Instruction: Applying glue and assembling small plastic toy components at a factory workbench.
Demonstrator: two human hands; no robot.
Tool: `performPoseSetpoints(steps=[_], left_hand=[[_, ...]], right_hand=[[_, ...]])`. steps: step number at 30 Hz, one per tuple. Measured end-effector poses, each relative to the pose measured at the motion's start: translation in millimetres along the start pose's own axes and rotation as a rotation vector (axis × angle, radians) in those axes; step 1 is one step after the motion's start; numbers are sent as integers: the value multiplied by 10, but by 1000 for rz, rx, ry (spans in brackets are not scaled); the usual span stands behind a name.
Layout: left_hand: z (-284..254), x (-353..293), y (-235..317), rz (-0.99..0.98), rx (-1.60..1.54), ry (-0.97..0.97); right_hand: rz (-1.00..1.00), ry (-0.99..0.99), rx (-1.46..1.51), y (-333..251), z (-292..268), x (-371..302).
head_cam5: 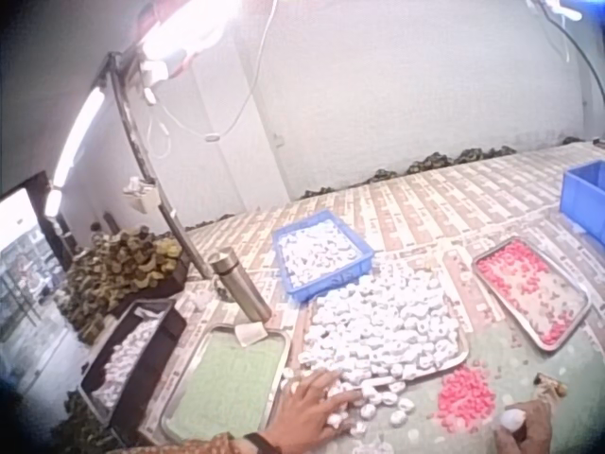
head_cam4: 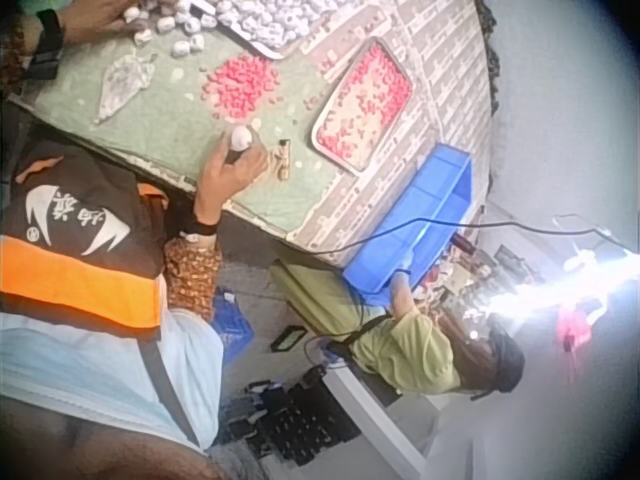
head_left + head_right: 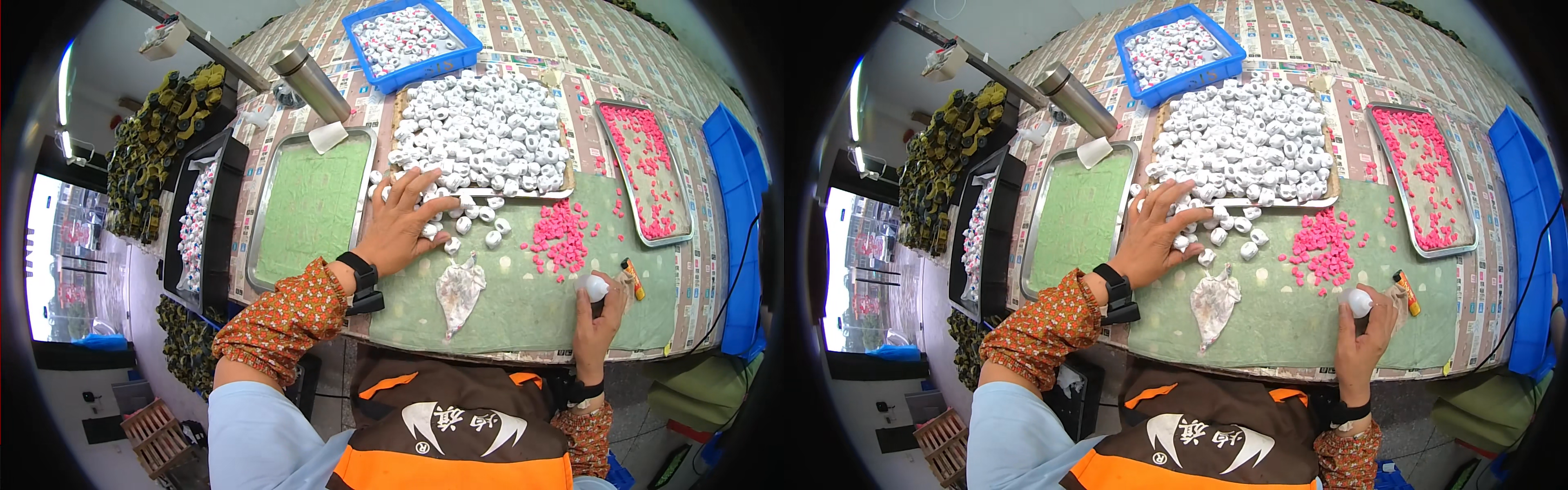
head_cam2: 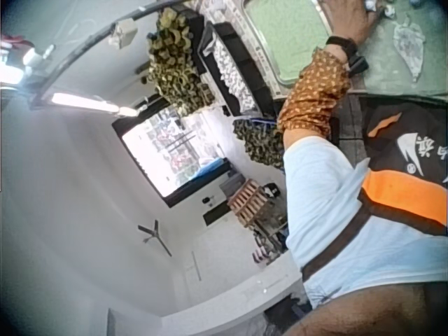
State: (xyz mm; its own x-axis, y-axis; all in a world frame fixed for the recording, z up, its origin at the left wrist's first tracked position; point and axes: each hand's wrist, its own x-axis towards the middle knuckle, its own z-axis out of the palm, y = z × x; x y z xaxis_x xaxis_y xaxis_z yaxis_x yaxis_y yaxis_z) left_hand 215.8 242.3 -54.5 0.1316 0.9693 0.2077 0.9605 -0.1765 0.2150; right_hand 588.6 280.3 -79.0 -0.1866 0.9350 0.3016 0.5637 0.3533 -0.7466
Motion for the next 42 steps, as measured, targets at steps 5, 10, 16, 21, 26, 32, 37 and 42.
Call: performPoseSetpoints(steps=[5, 10, 16, 21, 26, 32, 37, 42], left_hand=[[-82, -79, 135, -67, 15, -133], [-31, -178, 162, -12, 89, -215], [-43, 8, 55, -32, 95, -264], [-9, 126, -71, 9, 109, -229], [38, 206, -91, 70, 150, -136], [41, 240, -106, 89, 117, -139], [57, 272, -160, 104, 117, -128], [61, 376, -246, 116, 134, -141]], right_hand=[[-27, 10, -26, 13, -4, -4], [-14, 10, 12, 26, 13, -13], [-17, -2, 11, 20, 4, -16], [6, 8, 24, 5, -8, -9], [-23, 16, 13, 68, 4, -28], [-50, 22, 17, 46, -10, -35], [-60, 28, 2, 32, -12, -29], [-67, 23, 5, 28, -14, -24]])
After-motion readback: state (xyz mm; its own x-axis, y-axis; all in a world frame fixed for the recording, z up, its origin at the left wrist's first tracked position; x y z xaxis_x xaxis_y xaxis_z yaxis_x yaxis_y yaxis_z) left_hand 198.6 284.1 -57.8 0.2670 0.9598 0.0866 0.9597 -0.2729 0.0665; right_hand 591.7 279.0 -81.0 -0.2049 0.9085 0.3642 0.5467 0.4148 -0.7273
